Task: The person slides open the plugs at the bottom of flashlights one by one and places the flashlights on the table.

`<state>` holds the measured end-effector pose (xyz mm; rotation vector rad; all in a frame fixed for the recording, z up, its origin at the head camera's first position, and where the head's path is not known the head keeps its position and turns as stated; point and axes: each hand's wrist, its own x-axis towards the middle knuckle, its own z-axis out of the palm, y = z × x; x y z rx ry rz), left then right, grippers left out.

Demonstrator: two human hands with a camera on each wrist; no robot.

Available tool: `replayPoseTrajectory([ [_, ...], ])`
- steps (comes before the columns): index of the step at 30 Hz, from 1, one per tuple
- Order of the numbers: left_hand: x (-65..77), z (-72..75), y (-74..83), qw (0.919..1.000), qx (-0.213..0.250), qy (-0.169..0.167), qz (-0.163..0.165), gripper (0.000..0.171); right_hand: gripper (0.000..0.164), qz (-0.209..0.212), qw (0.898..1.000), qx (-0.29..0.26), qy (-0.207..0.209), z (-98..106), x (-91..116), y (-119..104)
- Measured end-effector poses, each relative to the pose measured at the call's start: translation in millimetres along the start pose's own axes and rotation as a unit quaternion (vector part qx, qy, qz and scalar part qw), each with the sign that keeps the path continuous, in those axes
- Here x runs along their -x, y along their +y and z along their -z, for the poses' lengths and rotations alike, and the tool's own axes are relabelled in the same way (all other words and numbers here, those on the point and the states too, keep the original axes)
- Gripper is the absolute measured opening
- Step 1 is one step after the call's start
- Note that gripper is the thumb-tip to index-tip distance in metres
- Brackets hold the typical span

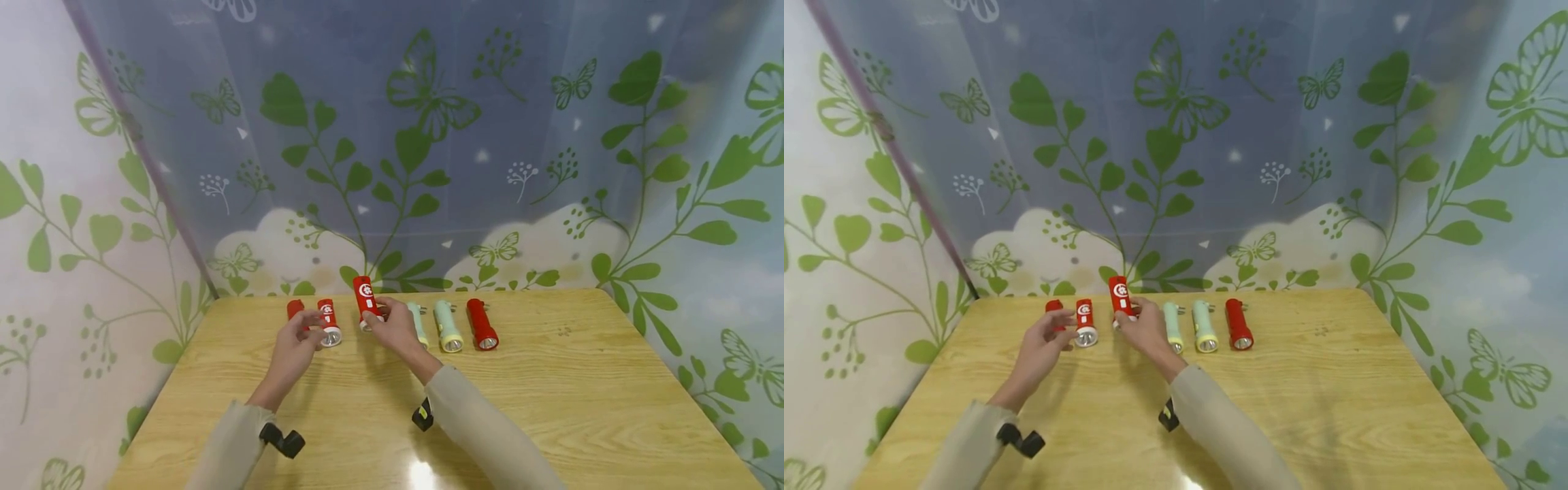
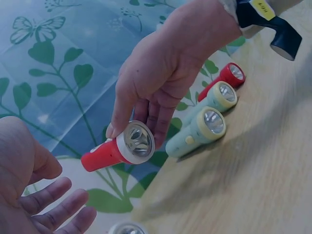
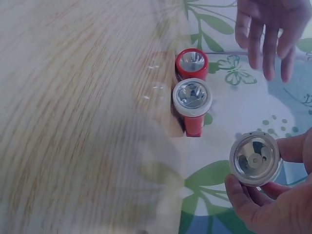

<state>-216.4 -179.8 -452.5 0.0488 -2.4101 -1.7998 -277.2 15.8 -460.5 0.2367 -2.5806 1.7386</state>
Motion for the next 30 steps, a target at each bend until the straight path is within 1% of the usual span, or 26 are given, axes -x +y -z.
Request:
replayPoseTrajectory([
  [6, -8.9, -5.8, 7.1, 0.9998, -0.001, 0.007, -0.018, 0.037, 0.039, 0.027, 1.0, -0.011, 0.003, 2.5, 8.4, -6.1],
  [13, -14.5, -11.7, 15.3, 0.9999, 0.005, 0.003, -0.013, 0.037, 0.043, 0.034, 0.999, -0.021, -0.008, 5.6, 19.7, -15.8],
  [18, -17.4, -15.5, 21.5, 0.9998, 0.02, 0.0, -0.008, 0.041, 0.044, 0.058, 0.998, -0.019, -0.005, 7.3, 27.7, -21.1],
  [22, -19.8, -18.2, 25.6, 0.9992, 0.037, -0.008, -0.014, 0.044, 0.044, 0.076, 0.997, -0.018, 0.001, 8.3, 34.2, -23.5],
  [25, -21.4, -20.1, 27.8, 0.9988, 0.044, -0.012, -0.018, 0.045, 0.044, 0.076, 0.997, -0.018, 0.0, 9.2, 39.3, -24.4],
  [30, -25.1, -22.6, 30.3, 0.9987, 0.045, -0.005, -0.023, 0.045, 0.044, 0.088, 0.996, -0.017, -0.002, 10.9, 44.5, -25.0],
])
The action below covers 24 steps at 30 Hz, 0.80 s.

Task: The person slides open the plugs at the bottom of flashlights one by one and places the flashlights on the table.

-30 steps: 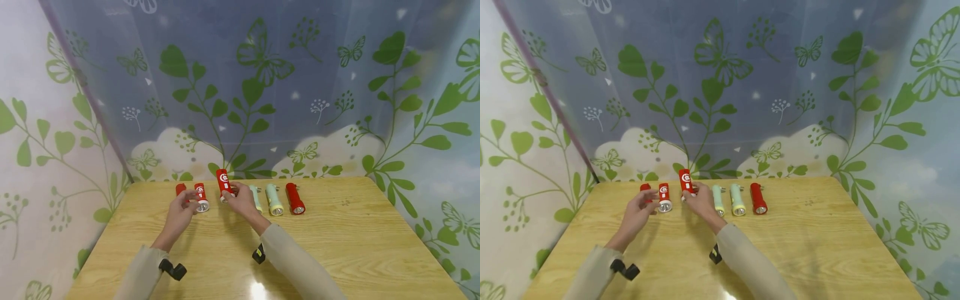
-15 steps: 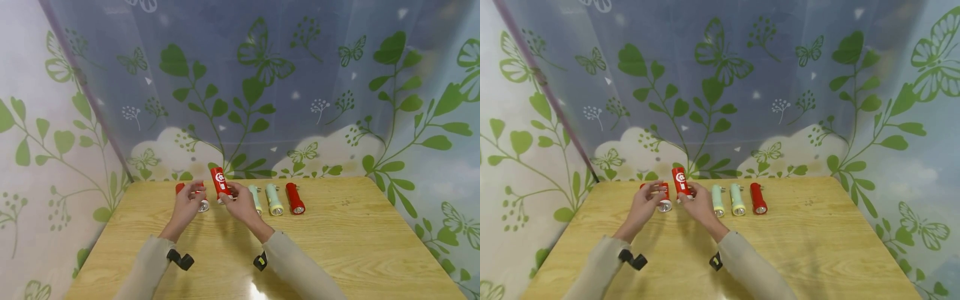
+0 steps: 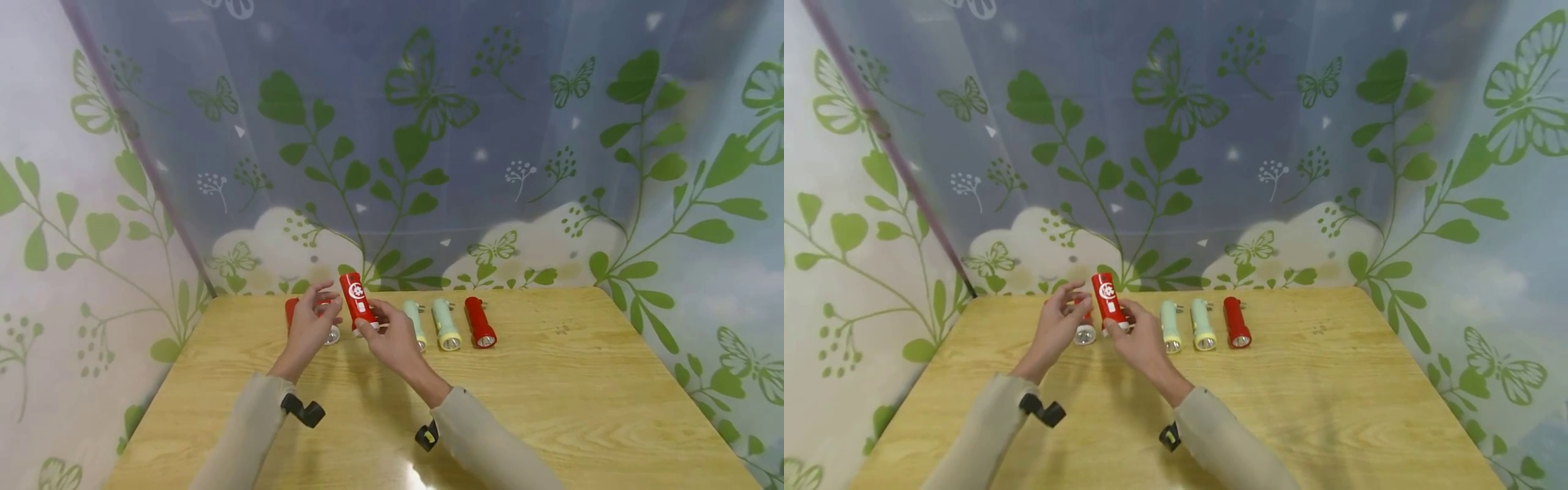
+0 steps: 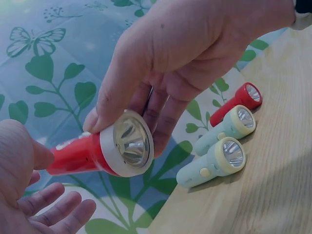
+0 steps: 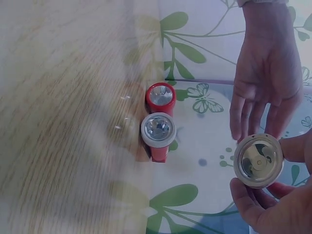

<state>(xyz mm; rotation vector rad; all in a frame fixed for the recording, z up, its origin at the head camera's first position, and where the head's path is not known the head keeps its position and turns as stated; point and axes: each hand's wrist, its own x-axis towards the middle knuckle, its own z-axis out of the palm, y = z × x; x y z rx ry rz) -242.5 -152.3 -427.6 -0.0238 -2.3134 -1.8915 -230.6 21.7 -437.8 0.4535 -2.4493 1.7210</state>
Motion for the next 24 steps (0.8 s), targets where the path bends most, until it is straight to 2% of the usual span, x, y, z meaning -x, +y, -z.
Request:
replayPoseTrajectory([
  [9, -4.6, -7.2, 6.2, 0.9993, 0.03, 0.001, 0.019, 0.049, 0.044, 0.015, 1.0, 0.004, -0.002, 0.5, 6.5, 0.8],
  [24, -2.5, -12.5, 13.0, 0.9991, 0.039, -0.014, 0.008, 0.047, 0.045, 0.036, 0.999, 0.004, 0.009, 1.9, 13.7, 4.1],
])
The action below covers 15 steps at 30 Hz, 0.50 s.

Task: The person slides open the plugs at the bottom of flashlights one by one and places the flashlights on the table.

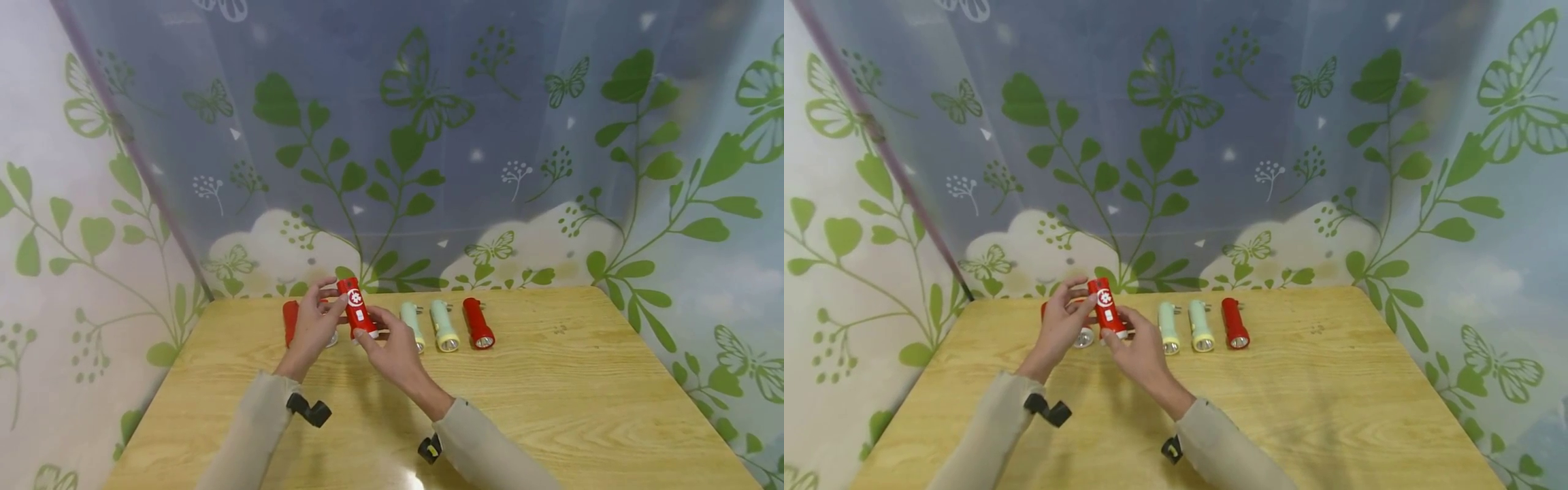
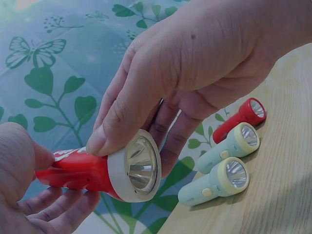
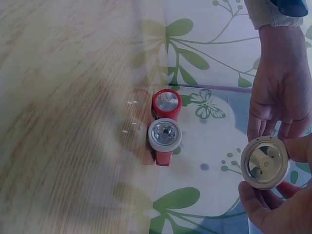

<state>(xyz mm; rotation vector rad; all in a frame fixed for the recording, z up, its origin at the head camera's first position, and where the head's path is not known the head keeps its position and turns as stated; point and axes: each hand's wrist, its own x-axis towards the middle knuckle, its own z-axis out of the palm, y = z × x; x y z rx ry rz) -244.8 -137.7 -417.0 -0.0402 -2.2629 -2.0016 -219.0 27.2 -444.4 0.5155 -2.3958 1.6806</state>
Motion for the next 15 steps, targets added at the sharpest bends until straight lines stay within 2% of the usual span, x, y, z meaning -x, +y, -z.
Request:
replayPoseTrajectory([
  [8, 3.3, -2.4, 2.1, 0.9998, 0.004, 0.004, -0.021, 0.047, 0.045, 0.012, 1.0, -0.014, 0.005, 1.2, 1.5, 0.2],
  [15, 9.1, -2.3, 2.3, 0.9984, -0.011, 0.011, -0.053, 0.045, 0.048, 0.026, 1.0, 0.001, -0.004, 0.9, 4.5, 1.6],
])
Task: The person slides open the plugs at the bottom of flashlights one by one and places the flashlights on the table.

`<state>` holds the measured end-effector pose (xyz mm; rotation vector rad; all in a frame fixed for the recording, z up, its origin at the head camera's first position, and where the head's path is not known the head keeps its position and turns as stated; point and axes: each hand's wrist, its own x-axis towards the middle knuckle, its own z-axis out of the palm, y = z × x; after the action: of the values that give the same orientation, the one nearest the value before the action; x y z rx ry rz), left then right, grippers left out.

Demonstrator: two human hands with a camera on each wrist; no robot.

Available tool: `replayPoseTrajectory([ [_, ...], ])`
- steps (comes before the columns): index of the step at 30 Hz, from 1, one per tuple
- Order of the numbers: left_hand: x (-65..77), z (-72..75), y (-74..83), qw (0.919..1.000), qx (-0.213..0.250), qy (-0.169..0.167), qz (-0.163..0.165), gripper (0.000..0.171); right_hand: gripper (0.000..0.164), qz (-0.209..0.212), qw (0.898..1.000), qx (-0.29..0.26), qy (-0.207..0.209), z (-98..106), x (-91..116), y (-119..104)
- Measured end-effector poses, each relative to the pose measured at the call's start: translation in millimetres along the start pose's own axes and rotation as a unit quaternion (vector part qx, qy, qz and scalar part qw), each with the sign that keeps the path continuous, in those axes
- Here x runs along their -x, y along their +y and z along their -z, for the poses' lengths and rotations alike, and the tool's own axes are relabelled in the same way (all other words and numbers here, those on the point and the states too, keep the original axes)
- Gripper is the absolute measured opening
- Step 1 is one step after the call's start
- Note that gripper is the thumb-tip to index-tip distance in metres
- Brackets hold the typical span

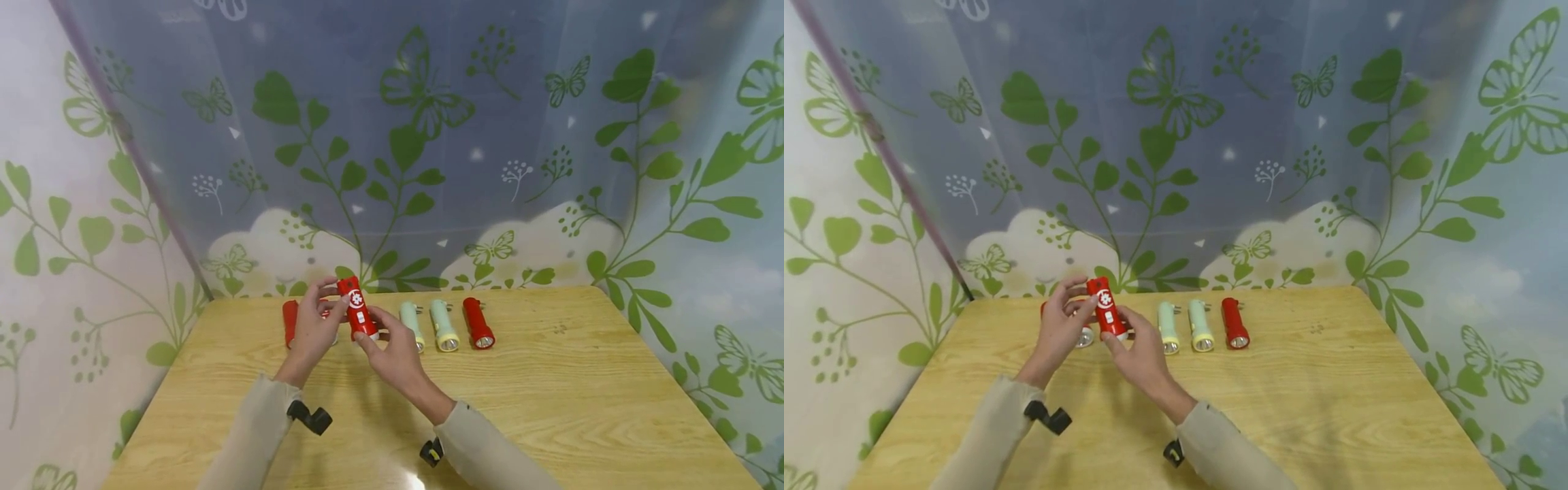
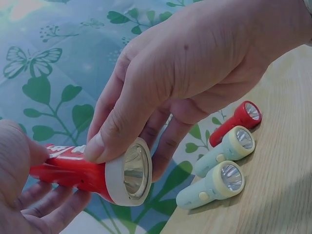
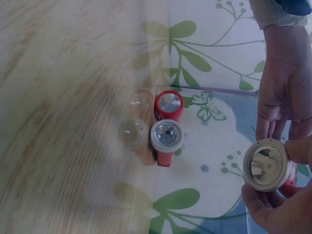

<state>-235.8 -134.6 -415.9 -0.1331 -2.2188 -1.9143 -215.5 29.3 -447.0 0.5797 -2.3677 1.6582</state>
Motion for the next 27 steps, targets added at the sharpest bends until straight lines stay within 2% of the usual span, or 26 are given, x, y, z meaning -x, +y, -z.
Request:
replayPoseTrajectory([
  [12, 5.7, -2.9, 4.6, 0.9991, -0.004, 0.021, -0.036, 0.045, 0.049, 0.056, 0.998, 0.007, 0.004, -2.8, 3.5, 4.1],
  [17, 9.5, -3.8, 6.0, 0.9971, -0.023, 0.035, -0.064, 0.045, 0.051, 0.088, 0.996, 0.011, 0.01, -3.9, 5.6, 5.5],
  [22, 13.0, -4.2, 7.3, 0.9941, -0.031, 0.034, -0.098, 0.046, 0.052, 0.112, 0.993, 0.013, 0.02, -4.6, 6.4, 6.9],
  [27, 15.1, -5.3, 9.3, 0.9922, -0.036, 0.036, -0.114, 0.045, 0.052, 0.134, 0.99, 0.032, 0.03, -5.7, 6.8, 6.6],
])
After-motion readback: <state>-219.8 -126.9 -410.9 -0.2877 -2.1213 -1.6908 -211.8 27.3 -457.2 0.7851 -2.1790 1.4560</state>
